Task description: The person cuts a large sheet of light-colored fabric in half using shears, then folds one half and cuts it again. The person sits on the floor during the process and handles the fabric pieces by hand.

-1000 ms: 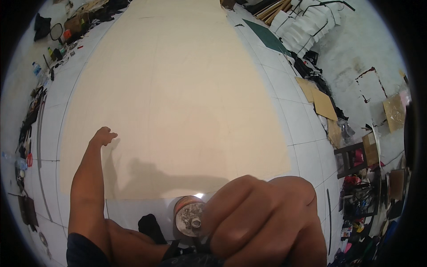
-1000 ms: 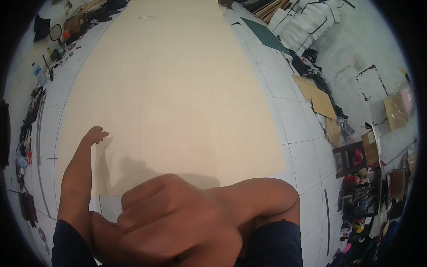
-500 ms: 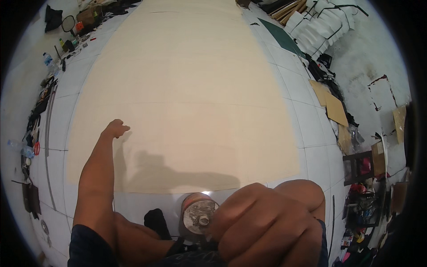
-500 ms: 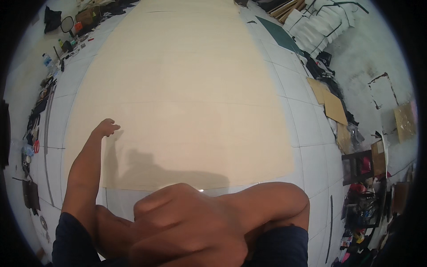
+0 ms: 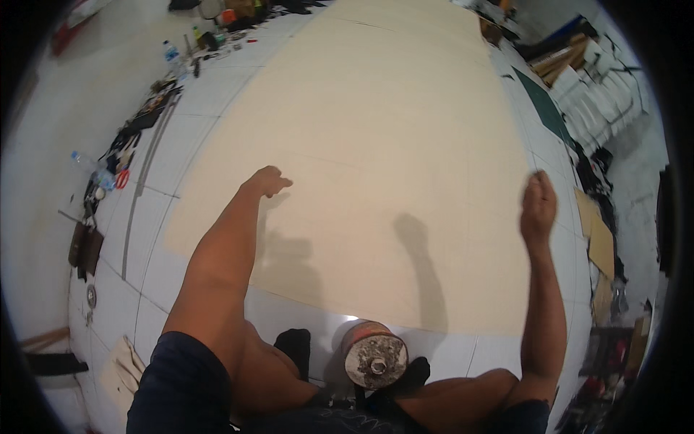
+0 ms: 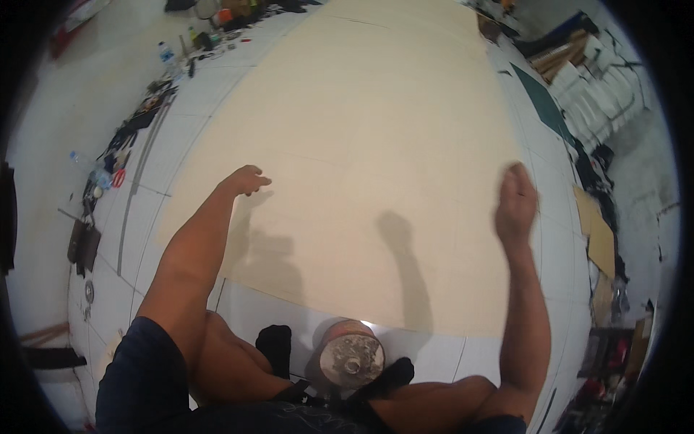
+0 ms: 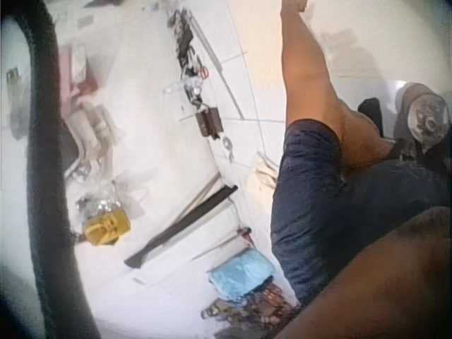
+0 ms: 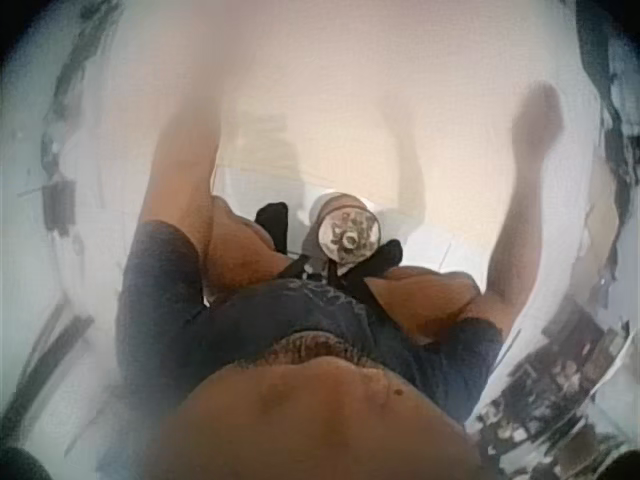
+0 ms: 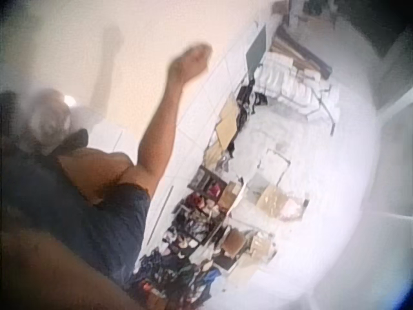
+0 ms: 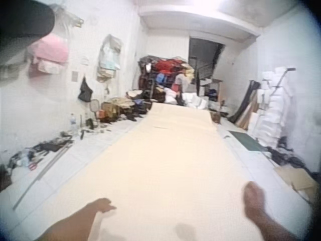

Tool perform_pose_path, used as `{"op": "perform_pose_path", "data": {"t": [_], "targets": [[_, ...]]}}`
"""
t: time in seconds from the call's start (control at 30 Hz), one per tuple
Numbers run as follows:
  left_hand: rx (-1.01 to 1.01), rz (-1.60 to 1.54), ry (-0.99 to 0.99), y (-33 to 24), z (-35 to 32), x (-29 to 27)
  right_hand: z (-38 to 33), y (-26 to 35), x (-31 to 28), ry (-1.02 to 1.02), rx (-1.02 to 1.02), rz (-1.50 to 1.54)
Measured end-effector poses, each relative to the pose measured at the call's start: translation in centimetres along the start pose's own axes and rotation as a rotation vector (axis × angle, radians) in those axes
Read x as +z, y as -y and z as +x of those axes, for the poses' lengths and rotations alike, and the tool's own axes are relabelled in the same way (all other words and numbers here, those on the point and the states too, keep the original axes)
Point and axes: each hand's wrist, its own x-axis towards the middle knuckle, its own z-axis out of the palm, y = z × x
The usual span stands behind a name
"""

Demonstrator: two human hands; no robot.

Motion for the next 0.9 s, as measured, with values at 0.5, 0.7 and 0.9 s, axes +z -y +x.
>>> {"op": "perform_pose_path", "data": {"t": [0.5, 0.7, 0.9], "targets": [[-0.665, -0.595, -0.304, 22.0, -16.3, 11.1, -37.3, -25.7, -16.6, -0.02, 1.513, -0.342], [-0.779, -0.969, -0.505, 22.3, -16.0, 15.1, -41.7, -26.9, -17.9, -0.777, 1.613, 0.284], [-0.549, -1.155, -0.389, 24.5, -13.0, 16.3, -39.1, -30.1, -17.8, -0.902, 1.56, 0.31]]}}
